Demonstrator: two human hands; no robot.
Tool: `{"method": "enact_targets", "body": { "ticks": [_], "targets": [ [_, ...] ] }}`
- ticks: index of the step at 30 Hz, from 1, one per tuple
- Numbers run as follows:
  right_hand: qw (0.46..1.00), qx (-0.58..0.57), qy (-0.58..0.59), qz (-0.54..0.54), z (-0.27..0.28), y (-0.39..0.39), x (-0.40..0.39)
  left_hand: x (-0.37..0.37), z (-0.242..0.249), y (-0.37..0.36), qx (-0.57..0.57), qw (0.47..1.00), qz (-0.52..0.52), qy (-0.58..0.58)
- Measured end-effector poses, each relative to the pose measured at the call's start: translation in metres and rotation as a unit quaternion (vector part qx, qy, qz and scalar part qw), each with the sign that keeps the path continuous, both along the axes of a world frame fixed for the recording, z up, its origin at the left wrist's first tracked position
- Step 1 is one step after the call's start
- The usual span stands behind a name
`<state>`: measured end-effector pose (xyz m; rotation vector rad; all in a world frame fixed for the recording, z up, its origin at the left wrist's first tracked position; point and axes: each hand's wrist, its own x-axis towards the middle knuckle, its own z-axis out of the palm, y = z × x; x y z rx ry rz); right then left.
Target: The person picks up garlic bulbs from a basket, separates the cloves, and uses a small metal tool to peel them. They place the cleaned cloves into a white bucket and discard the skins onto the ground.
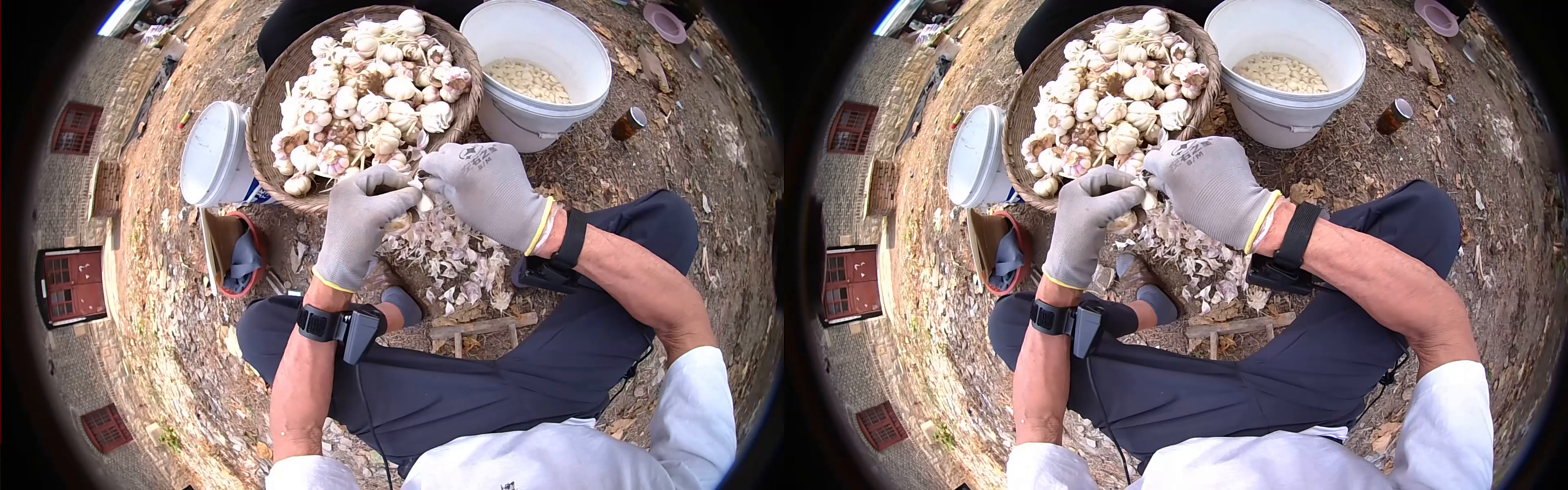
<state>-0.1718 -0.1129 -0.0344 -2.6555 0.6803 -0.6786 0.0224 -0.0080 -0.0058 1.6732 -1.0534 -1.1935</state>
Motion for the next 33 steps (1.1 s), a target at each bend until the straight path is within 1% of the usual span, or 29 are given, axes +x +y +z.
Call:
{"method": "enact_targets", "body": {
  "ticks": [1,3,4,5,6,7,8,9,10,11,13,15,17,19,20,22,24,26,28,29,30,31,33],
  "targets": [
    [1.000,0.000,-0.001,0.000,-0.004,0.000,0.001,0.000,0.001,0.000,-0.009,1.000,0.010,-0.005],
    [0.991,0.104,-0.073,-0.049,-0.010,-0.005,0.004,0.000,0.002,0.001,-0.021,0.999,0.022,-0.011],
    [0.991,0.102,-0.074,-0.048,-0.009,-0.011,0.003,0.000,-0.001,0.001,-0.033,0.998,0.047,0.003],
    [0.969,0.234,-0.078,-0.030,-0.008,-0.017,0.000,-0.001,-0.002,0.001,-0.044,0.996,0.073,0.018],
    [0.929,0.362,-0.079,-0.010,-0.001,-0.019,0.000,-0.002,-0.001,0.001,-0.069,0.995,0.074,0.009],
    [0.929,0.361,-0.080,-0.009,0.005,-0.018,0.000,-0.002,0.000,0.000,-0.070,0.995,0.074,0.008],
    [0.859,0.503,-0.088,-0.019,0.011,-0.015,-0.001,-0.003,0.001,0.000,-0.078,0.994,0.080,0.012],
    [0.768,0.633,-0.094,-0.029,0.020,-0.012,-0.002,-0.004,0.002,0.000,-0.085,0.993,0.086,0.015],
    [0.752,0.650,-0.107,-0.009,0.028,-0.009,-0.003,-0.005,0.001,0.000,-0.085,0.993,0.085,0.015],
    [0.752,0.650,-0.108,-0.010,0.027,-0.009,-0.004,-0.005,0.000,0.000,-0.091,0.993,0.077,-0.007],
    [0.713,0.691,-0.116,-0.005,0.022,-0.008,-0.004,-0.007,-0.001,0.001,-0.097,0.993,0.069,-0.029],
    [0.706,0.698,-0.124,0.002,0.017,-0.008,-0.005,-0.007,-0.001,0.000,-0.076,0.993,0.058,-0.069],
    [0.698,0.704,-0.132,0.009,0.012,-0.008,-0.006,-0.009,-0.003,-0.001,-0.077,0.994,0.061,-0.050],
    [0.703,0.698,-0.135,-0.010,0.009,-0.008,-0.006,-0.012,-0.002,-0.002,-0.079,0.994,0.065,-0.032],
    [0.703,0.699,-0.135,-0.010,0.009,-0.008,-0.006,-0.014,0.000,-0.002,-0.074,0.994,0.056,-0.054],
    [0.726,0.675,-0.127,-0.034,0.011,-0.007,-0.005,-0.016,0.002,-0.001,-0.069,0.994,0.047,-0.076],
    [0.734,0.666,-0.129,-0.040,0.012,-0.007,-0.004,-0.017,0.001,-0.001,-0.061,0.985,0.019,-0.162],
    [0.742,0.656,-0.130,-0.046,0.013,-0.005,-0.002,-0.018,0.002,-0.001,-0.065,0.982,0.022,-0.175],
    [0.762,0.631,-0.137,-0.036,0.014,-0.001,-0.001,-0.019,0.002,0.000,-0.068,0.980,0.024,-0.188],
    [0.762,0.632,-0.137,-0.036,0.015,0.000,0.000,-0.018,0.002,0.000,-0.063,0.977,0.021,-0.205],
    [0.777,0.614,-0.132,-0.033,0.016,0.002,0.000,-0.018,0.002,0.000,-0.059,0.973,0.018,-0.222],
    [0.791,0.597,-0.127,-0.030,0.017,0.003,0.000,-0.016,0.002,0.000,-0.058,0.973,0.019,-0.221],
    [0.790,0.598,-0.133,-0.025,0.016,0.003,0.001,-0.013,0.001,0.001,-0.057,0.985,0.026,-0.158]
  ]
}}
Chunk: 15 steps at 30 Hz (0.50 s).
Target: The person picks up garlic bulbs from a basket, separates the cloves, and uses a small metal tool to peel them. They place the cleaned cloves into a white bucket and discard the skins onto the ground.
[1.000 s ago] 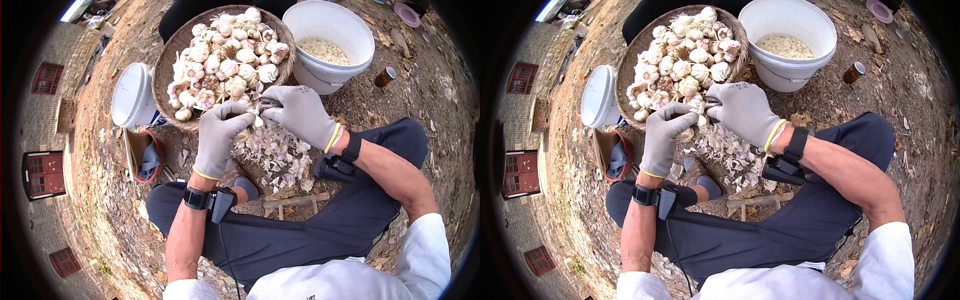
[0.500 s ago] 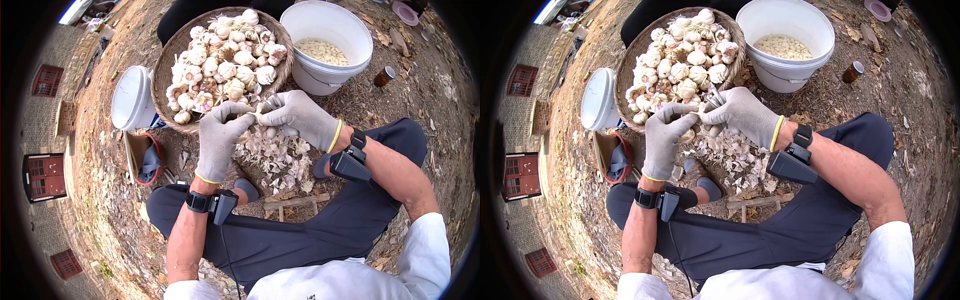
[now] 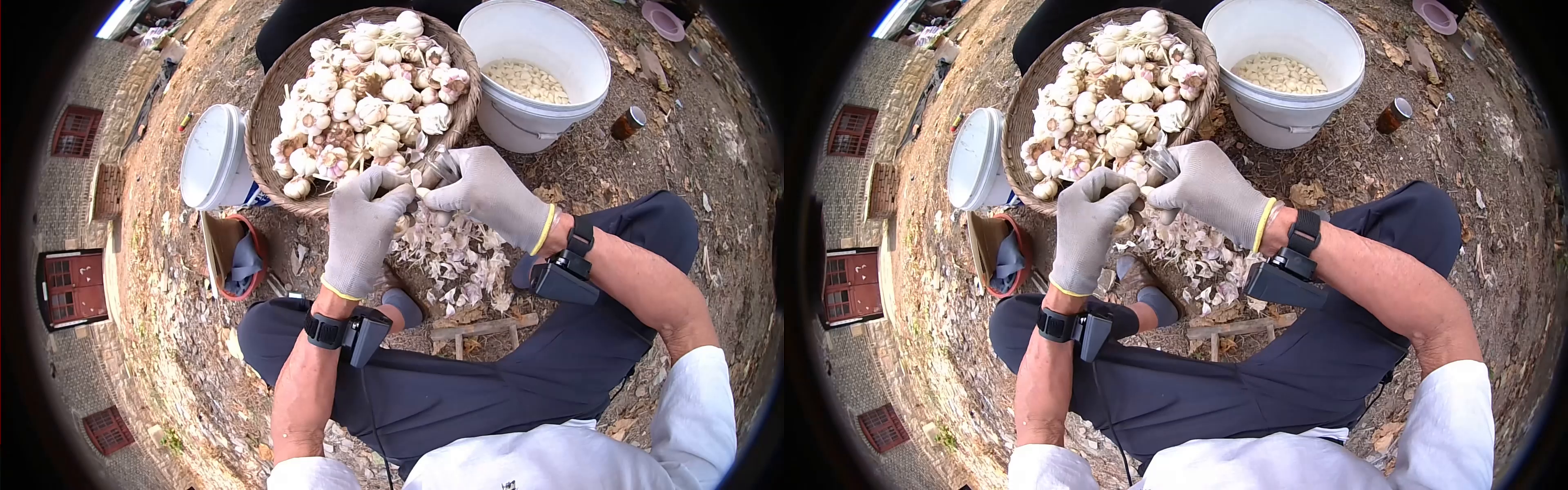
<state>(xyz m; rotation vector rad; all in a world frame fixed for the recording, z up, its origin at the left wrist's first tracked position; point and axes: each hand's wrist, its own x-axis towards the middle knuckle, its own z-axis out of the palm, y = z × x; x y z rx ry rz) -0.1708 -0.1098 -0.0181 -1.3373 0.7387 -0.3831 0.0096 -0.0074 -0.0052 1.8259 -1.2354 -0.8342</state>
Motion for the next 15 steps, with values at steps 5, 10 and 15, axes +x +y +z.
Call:
{"method": "enact_targets", "body": {
  "ticks": [5,10,15],
  "targets": [
    [0.998,-0.030,-0.049,0.008,-0.006,0.000,0.000,0.013,-0.005,0.000,0.030,0.983,0.006,0.182],
    [0.998,-0.009,-0.057,0.005,0.001,-0.001,0.001,0.012,-0.002,0.001,0.041,0.947,0.017,0.319],
    [0.999,0.015,-0.045,-0.005,-0.005,-0.001,0.004,0.002,0.000,-0.001,0.006,0.979,0.032,0.203]
  ]
}}
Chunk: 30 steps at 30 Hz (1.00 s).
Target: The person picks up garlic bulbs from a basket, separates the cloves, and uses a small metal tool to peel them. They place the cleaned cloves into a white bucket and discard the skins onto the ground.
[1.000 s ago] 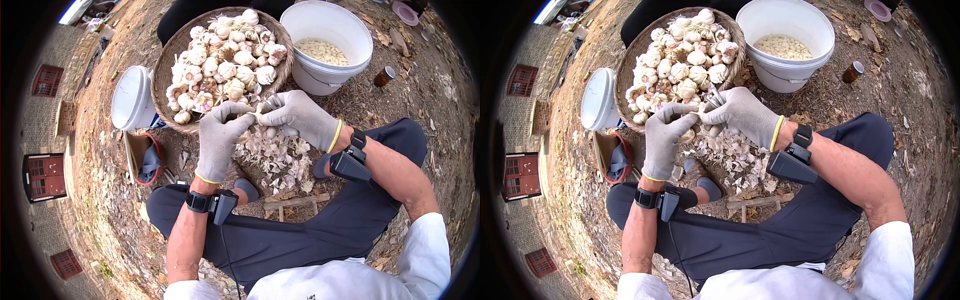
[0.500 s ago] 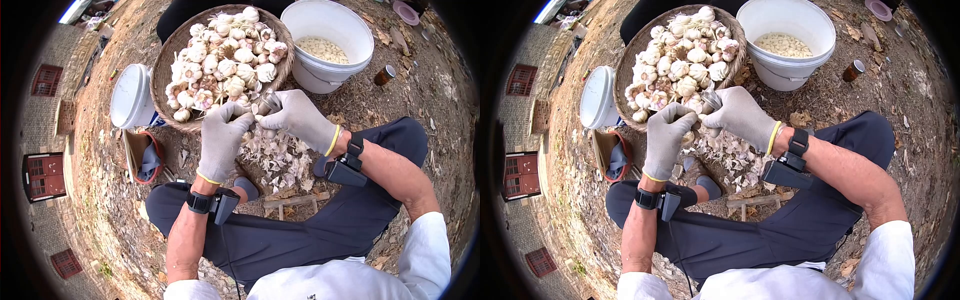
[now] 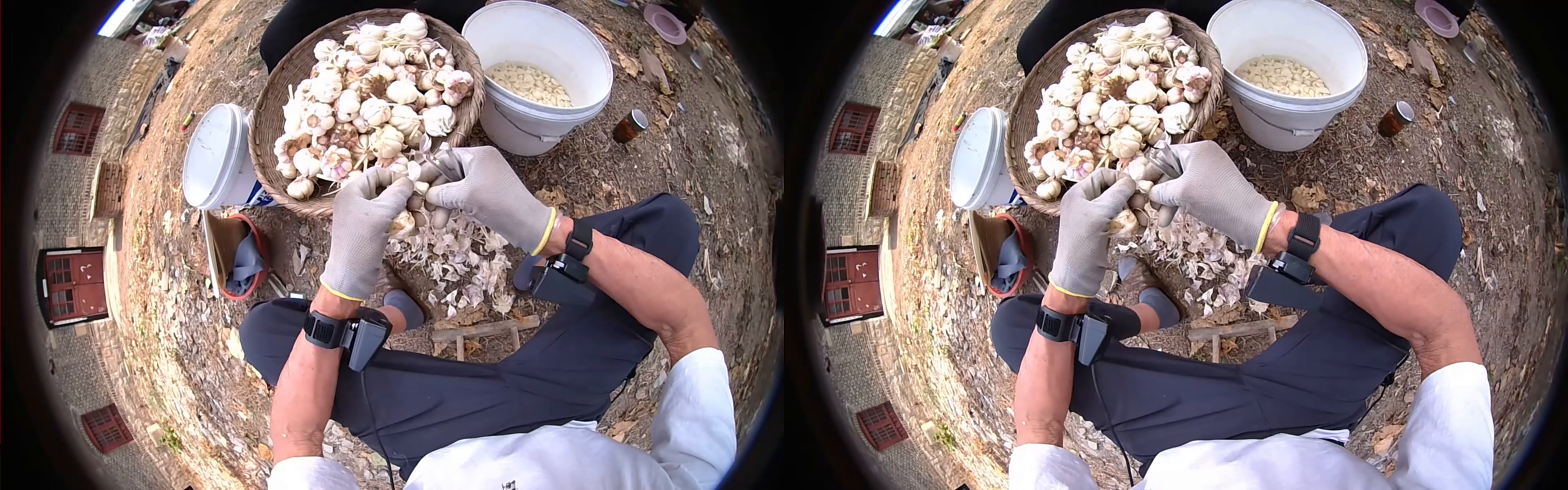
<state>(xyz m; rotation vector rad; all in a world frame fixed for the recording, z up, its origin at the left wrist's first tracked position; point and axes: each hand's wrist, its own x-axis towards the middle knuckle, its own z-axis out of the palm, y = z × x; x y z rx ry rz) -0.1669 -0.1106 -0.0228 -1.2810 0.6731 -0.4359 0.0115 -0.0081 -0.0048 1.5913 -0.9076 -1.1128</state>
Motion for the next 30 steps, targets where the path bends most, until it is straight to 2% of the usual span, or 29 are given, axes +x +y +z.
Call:
{"method": "enact_targets", "body": {
  "ticks": [5,8,10,13,15,19,21,22,24,26,28,30],
  "targets": [
    [1.000,-0.001,-0.001,-0.007,0.004,0.000,-0.001,0.001,0.000,-0.001,-0.004,0.999,-0.001,-0.040],
    [0.998,0.053,-0.020,-0.001,0.012,0.001,-0.002,-0.003,0.003,0.000,-0.004,0.999,-0.010,-0.044],
    [0.998,0.049,0.033,0.034,0.008,-0.002,-0.004,-0.003,0.002,0.000,-0.004,0.999,-0.015,-0.047],
    [0.992,0.118,-0.028,0.032,-0.001,-0.005,-0.007,0.003,0.000,0.001,0.010,0.999,-0.036,0.017],
    [0.991,0.125,-0.036,0.037,0.001,-0.008,-0.009,0.003,0.004,0.001,0.011,0.995,-0.018,0.095],
    [0.989,0.140,-0.040,0.013,0.005,-0.005,-0.010,0.004,0.003,0.002,0.001,0.985,0.013,0.169],
    [0.990,0.129,-0.049,0.015,0.001,-0.008,-0.011,0.010,-0.001,0.001,-0.078,0.996,-0.034,0.011],
    [0.991,0.119,-0.057,0.018,-0.001,-0.010,-0.012,0.009,0.000,0.001,-0.078,0.996,-0.034,0.011],
    [0.991,0.118,-0.058,0.015,-0.006,-0.013,-0.014,0.008,0.005,0.001,-0.001,0.990,0.043,0.135],
    [0.991,0.118,-0.060,0.013,-0.008,-0.016,-0.014,0.006,0.007,0.002,0.014,0.992,0.043,0.114],
    [0.983,0.142,-0.116,-0.022,-0.006,-0.018,-0.014,0.008,0.002,0.002,0.028,0.994,0.043,0.094],
    [0.983,0.134,-0.121,-0.024,-0.008,-0.025,-0.013,0.013,-0.007,-0.001,0.014,0.992,-0.032,-0.122]
  ]
}}
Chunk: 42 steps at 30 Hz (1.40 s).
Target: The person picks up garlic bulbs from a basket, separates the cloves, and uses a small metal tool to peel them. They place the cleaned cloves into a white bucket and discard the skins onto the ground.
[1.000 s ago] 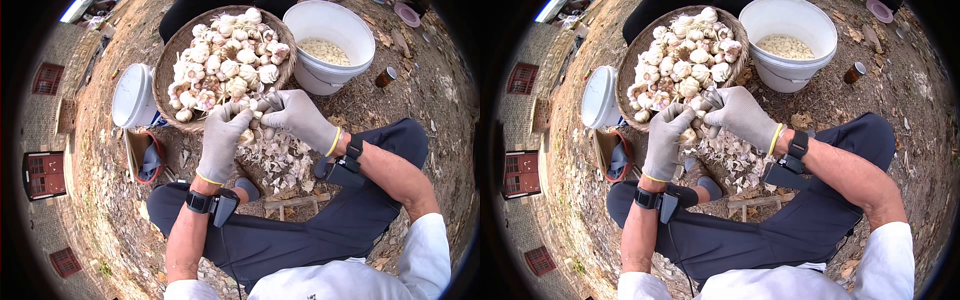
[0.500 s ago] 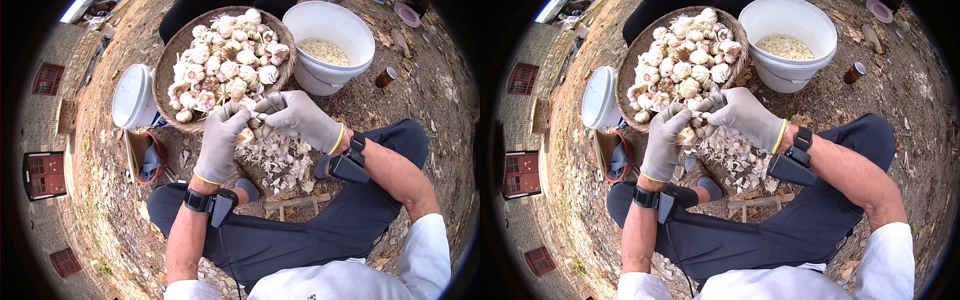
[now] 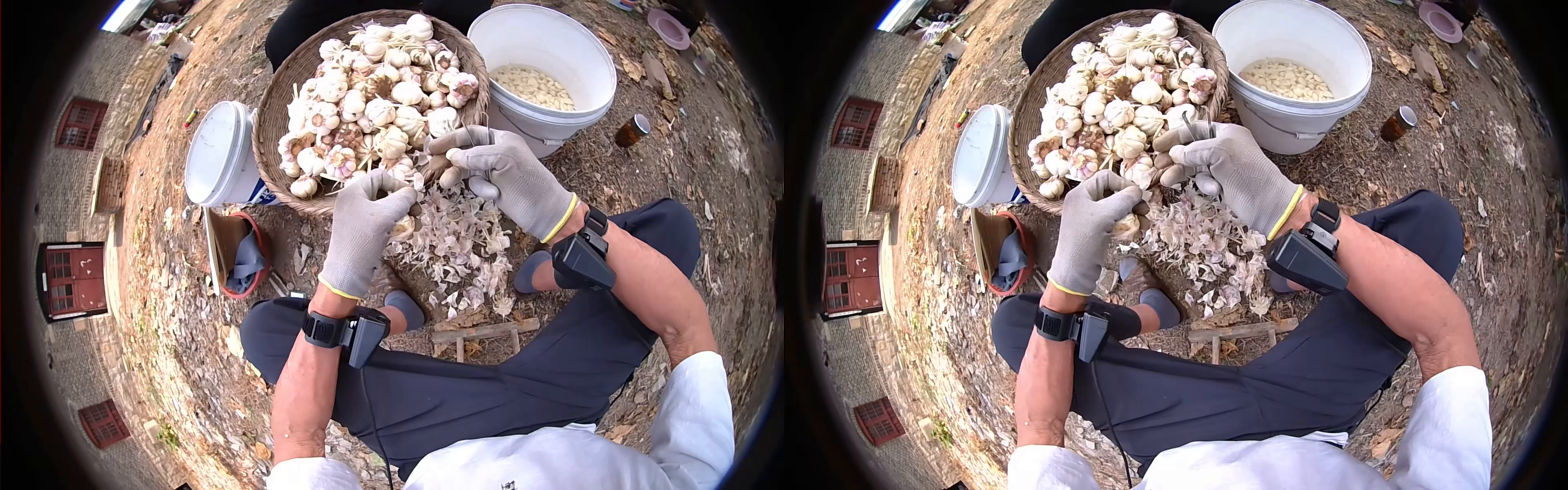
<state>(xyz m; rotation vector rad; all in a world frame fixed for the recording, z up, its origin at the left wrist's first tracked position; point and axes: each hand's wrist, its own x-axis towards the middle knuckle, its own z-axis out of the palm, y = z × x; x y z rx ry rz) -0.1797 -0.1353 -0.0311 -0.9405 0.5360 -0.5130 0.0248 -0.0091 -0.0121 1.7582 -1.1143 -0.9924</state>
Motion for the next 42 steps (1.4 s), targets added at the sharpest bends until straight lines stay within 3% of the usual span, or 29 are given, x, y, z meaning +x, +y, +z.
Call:
{"method": "enact_targets", "body": {
  "ticks": [3,5,8,11,13,14,16,19,26,29,32,34,37,38,42],
  "targets": [
    [1.000,-0.007,-0.010,0.006,0.003,-0.007,-0.002,-0.006,0.010,0.004,0.092,0.989,-0.069,-0.089],
    [1.000,-0.007,0.010,0.011,0.004,-0.008,-0.003,-0.009,0.005,0.004,0.093,0.987,-0.085,-0.104],
    [0.999,-0.019,-0.007,0.043,-0.010,-0.014,-0.006,-0.013,-0.005,0.006,0.006,0.992,-0.096,-0.077],
    [1.000,-0.027,0.004,0.008,-0.004,-0.009,-0.003,-0.013,0.010,0.003,0.059,0.990,-0.098,-0.081],
    [0.999,-0.028,0.011,0.015,0.000,-0.008,-0.003,-0.010,0.019,0.000,0.162,0.970,-0.123,-0.135],
    [0.999,-0.029,0.017,0.021,0.002,-0.007,-0.003,-0.011,0.017,0.002,0.162,0.970,-0.123,-0.135],
    [0.999,-0.026,0.024,0.027,0.005,-0.006,-0.003,-0.013,0.007,0.005,0.057,0.987,-0.087,-0.121],
    [0.999,-0.021,0.035,0.028,0.006,-0.003,-0.001,-0.008,-0.005,0.003,0.021,0.986,-0.090,-0.141],
    [0.998,-0.023,0.047,0.043,0.003,-0.003,0.000,-0.006,-0.001,0.004,0.031,0.987,-0.075,-0.136],
    [0.998,-0.024,0.045,0.044,0.002,-0.002,0.001,-0.010,0.015,0.003,0.094,0.964,-0.100,-0.228],
    [0.997,-0.024,0.053,0.045,0.007,-0.001,0.001,-0.012,0.015,0.002,0.126,0.968,-0.079,-0.202],
    [0.998,-0.021,0.054,0.033,0.008,0.003,0.003,-0.010,0.004,0.002,0.037,0.998,-0.017,-0.042],
    [0.997,-0.023,0.058,0.036,0.015,0.005,0.002,-0.001,-0.001,0.002,0.039,0.999,0.007,0.028],
    [0.996,-0.026,0.063,0.050,0.018,0.005,0.001,-0.002,-0.004,0.001,-0.018,1.000,-0.004,-0.005],
    [0.996,-0.036,0.057,0.055,0.019,0.012,0.004,-0.007,0.000,0.003,0.012,0.996,0.036,0.083]
  ]
}}
